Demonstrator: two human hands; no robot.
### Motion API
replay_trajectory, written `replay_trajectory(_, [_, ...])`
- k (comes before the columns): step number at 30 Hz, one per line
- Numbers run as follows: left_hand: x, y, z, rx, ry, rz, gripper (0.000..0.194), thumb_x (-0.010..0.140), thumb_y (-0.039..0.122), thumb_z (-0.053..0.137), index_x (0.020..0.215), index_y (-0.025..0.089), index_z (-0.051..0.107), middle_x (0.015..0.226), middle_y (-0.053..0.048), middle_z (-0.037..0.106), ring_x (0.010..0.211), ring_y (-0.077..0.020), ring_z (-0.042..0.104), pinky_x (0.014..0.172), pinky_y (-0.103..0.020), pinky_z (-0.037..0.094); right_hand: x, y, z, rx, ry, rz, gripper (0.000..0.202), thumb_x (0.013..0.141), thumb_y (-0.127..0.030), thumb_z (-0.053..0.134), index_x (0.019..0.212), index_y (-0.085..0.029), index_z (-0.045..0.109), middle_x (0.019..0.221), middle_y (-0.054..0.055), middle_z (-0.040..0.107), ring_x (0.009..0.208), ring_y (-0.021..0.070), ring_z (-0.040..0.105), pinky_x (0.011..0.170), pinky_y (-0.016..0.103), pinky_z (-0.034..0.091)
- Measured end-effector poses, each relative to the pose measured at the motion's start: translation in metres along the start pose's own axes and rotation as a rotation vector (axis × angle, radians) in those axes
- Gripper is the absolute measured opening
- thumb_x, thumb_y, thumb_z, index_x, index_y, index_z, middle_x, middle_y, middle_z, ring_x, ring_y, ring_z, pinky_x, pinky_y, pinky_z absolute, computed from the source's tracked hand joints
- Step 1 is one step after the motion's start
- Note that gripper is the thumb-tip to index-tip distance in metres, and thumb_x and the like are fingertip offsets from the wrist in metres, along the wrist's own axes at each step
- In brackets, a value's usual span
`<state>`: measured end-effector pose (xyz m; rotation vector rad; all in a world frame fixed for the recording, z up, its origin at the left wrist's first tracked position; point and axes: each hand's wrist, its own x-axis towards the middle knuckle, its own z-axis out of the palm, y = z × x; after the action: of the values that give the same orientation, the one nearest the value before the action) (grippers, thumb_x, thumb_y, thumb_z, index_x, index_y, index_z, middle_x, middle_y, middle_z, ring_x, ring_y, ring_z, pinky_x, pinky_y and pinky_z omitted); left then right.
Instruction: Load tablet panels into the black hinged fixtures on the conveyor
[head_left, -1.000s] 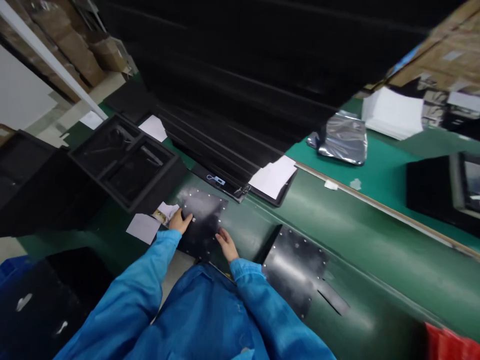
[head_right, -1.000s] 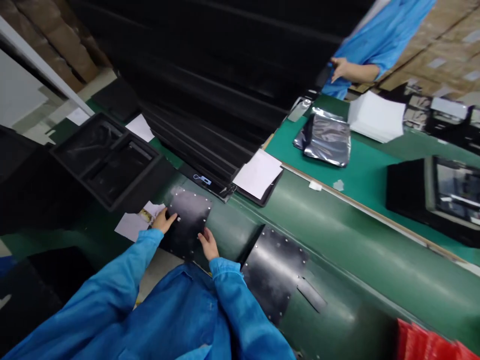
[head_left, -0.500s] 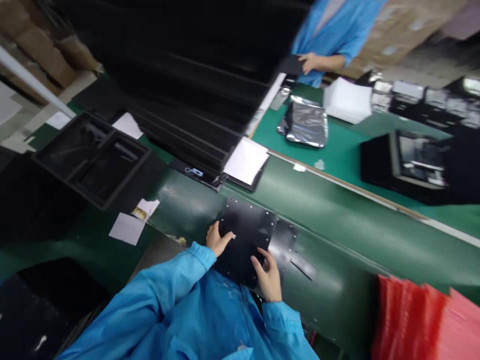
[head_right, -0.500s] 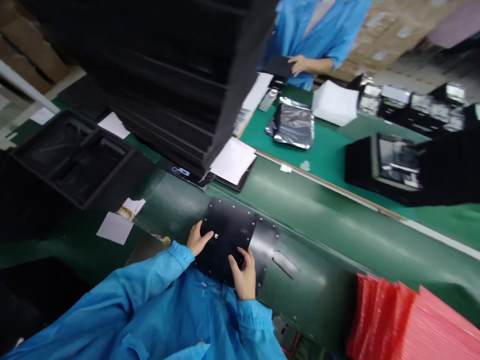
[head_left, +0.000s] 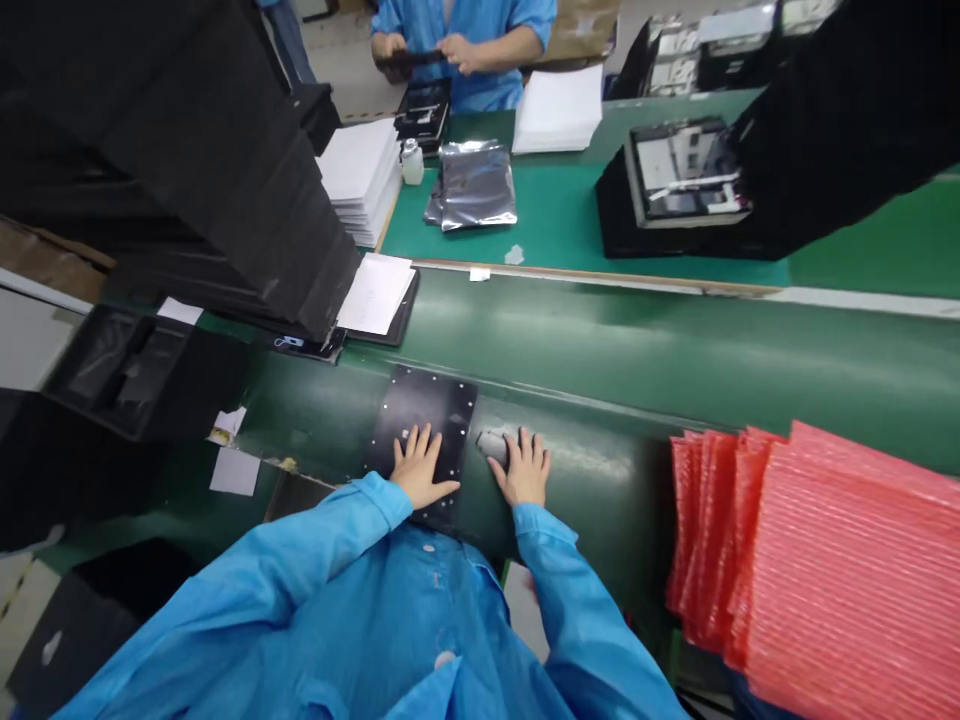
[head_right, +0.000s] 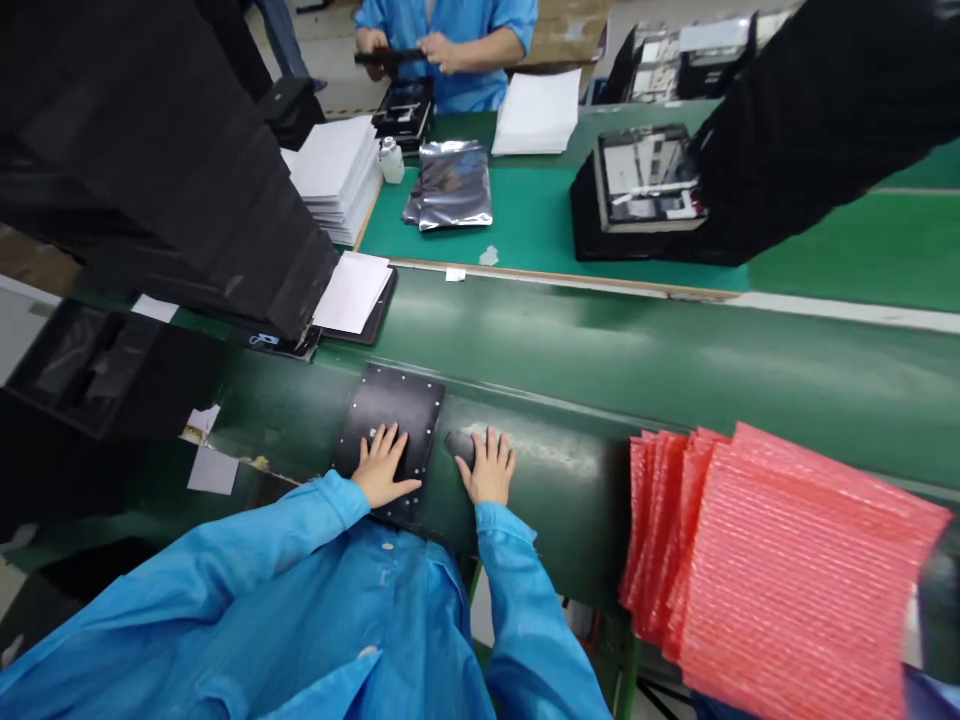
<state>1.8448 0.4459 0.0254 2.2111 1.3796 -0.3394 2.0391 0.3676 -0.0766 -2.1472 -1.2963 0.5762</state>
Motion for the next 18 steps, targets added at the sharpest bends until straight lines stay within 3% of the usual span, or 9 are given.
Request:
replay_trajectory(3, [0.003,0.016,0.014,0.136,-0.091,-0.031,0.109,0.06,0.053,0.074,0.147,0.012,0.022,0.153,-0.022,0.005,0.138,-0.0465,-0.005,0.104,-0.071,0.0,-0.003,0.002,-0.003,-0.057,-0.114,-0.129,0.044,0.083,-0.043,0.05,0.116,-0.013,0.055,0.116,0.019,0.059,0.107,0.0333,0.053,0.089,0.047,0.039])
replay_trajectory(6, [0.004,0.016,0.017,0.201,-0.104,-0.023,0.112,0.06,0.054,0.075,0.147,0.01,0.02,0.153,-0.023,0.004,0.138,-0.047,-0.008,0.103,-0.071,-0.003,-0.008,-0.026,-0.01,-0.173,-0.262,-0.258,0.04,0.08,-0.035,0.057,0.115,-0.016,0.055,0.096,0.014,0.064,0.085,0.0278,0.057,0.075,0.039,0.042])
replay_trajectory(10, [0.005,0.02,0.016,0.2,-0.105,-0.02,0.116,0.056,0.053,0.077,0.146,0.007,0.021,0.152,-0.027,0.004,0.137,-0.0487,-0.007,0.104,-0.07,-0.003,0.007,-0.062,-0.02,-0.312,-0.386,-0.323,0.035,0.076,-0.021,0.058,0.11,-0.015,0.058,0.095,0.015,0.063,0.088,0.0283,0.057,0.073,0.037,0.04])
replay_trajectory(14, [0.002,0.037,0.008,0.097,-0.071,-0.109,0.107,0.059,0.033,0.075,0.147,0.009,0.019,0.153,-0.025,0.002,0.138,-0.0461,-0.007,0.106,-0.067,-0.003,0.033,-0.059,-0.027,-0.278,-0.604,-0.323,0.025,0.074,-0.022,0.059,0.098,-0.019,0.063,0.087,0.01,0.067,0.078,0.0252,0.061,0.065,0.033,0.042])
replay_trajectory(16, [-0.005,0.039,-0.005,-0.015,-0.042,-0.149,0.104,0.058,0.022,0.069,0.148,0.012,0.016,0.154,-0.022,-0.001,0.139,-0.0432,-0.009,0.107,-0.066,-0.001,0.036,-0.047,-0.032,-0.264,-0.568,-0.335,0.035,0.074,-0.026,0.061,0.108,-0.02,0.061,0.098,0.01,0.068,0.084,0.026,0.061,0.068,0.033,0.044])
replay_trajectory(18, [-0.016,0.028,-0.025,-0.17,-0.012,-0.123,0.104,0.057,0.017,0.064,0.148,0.014,0.014,0.155,-0.019,0.0,0.141,-0.0392,-0.006,0.11,-0.062,0.004,0.028,-0.039,-0.038,-0.265,-0.414,-0.344,0.048,0.078,-0.031,0.06,0.123,-0.015,0.054,0.125,0.016,0.058,0.105,0.0312,0.056,0.08,0.039,0.046])
